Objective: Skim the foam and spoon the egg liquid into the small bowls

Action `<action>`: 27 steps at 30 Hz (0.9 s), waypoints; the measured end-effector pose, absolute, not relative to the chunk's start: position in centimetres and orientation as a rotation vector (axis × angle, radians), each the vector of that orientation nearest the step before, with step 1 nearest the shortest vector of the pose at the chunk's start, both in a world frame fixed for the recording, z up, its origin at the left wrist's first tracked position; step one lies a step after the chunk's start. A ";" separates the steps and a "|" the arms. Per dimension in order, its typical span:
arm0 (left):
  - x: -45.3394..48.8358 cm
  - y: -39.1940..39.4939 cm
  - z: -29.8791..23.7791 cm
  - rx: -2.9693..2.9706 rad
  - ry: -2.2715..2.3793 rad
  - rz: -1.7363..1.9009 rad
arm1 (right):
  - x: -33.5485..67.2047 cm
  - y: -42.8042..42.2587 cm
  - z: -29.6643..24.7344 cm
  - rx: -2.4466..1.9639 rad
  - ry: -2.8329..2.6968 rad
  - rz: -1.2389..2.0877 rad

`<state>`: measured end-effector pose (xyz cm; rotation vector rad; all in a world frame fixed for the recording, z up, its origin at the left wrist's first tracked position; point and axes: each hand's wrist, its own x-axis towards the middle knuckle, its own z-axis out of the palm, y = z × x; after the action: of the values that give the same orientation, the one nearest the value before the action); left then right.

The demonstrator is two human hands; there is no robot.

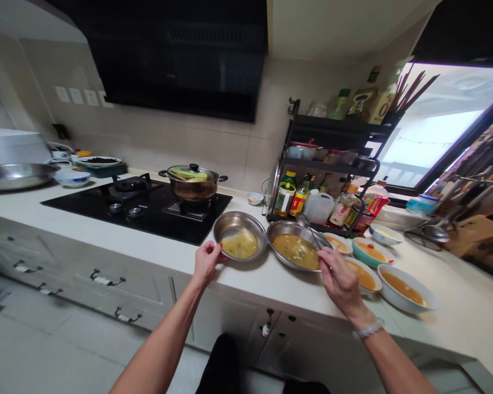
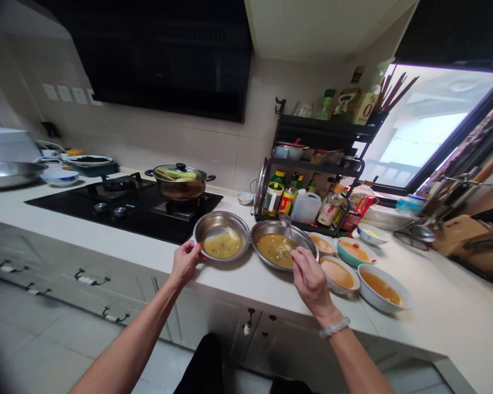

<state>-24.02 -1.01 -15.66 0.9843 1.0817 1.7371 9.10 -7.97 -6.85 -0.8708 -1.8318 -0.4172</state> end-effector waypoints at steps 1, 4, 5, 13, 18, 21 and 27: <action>-24.0 -1.0 -15.7 0.983 1.082 1.739 | 8.4 -8.2 -6.7 -0.873 -1.797 -0.375; -24.1 -0.9 -15.8 0.983 1.054 1.748 | 5.7 -8.8 -6.6 -0.915 -1.656 -0.105; -24.1 -0.8 -15.9 0.984 1.043 1.751 | 4.7 -8.9 -6.7 -0.923 -1.625 -0.008; -24.0 -0.8 -16.1 0.994 1.036 1.755 | -0.7 -7.9 -8.9 -0.931 -1.595 0.428; -24.0 -0.8 -16.0 1.000 1.037 1.752 | -1.2 -6.5 -9.5 -1.074 -1.256 0.666; -24.1 -0.7 -16.1 1.003 1.038 1.754 | -1.0 -5.8 -9.2 -1.061 -0.975 0.766; -24.2 -0.5 -16.5 1.015 1.046 1.755 | -0.5 -5.6 -8.0 -0.998 -0.760 0.838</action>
<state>-24.23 -0.50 -16.53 1.0148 1.0461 1.7549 -0.50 -5.56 -8.03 -0.9984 -0.7601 0.8379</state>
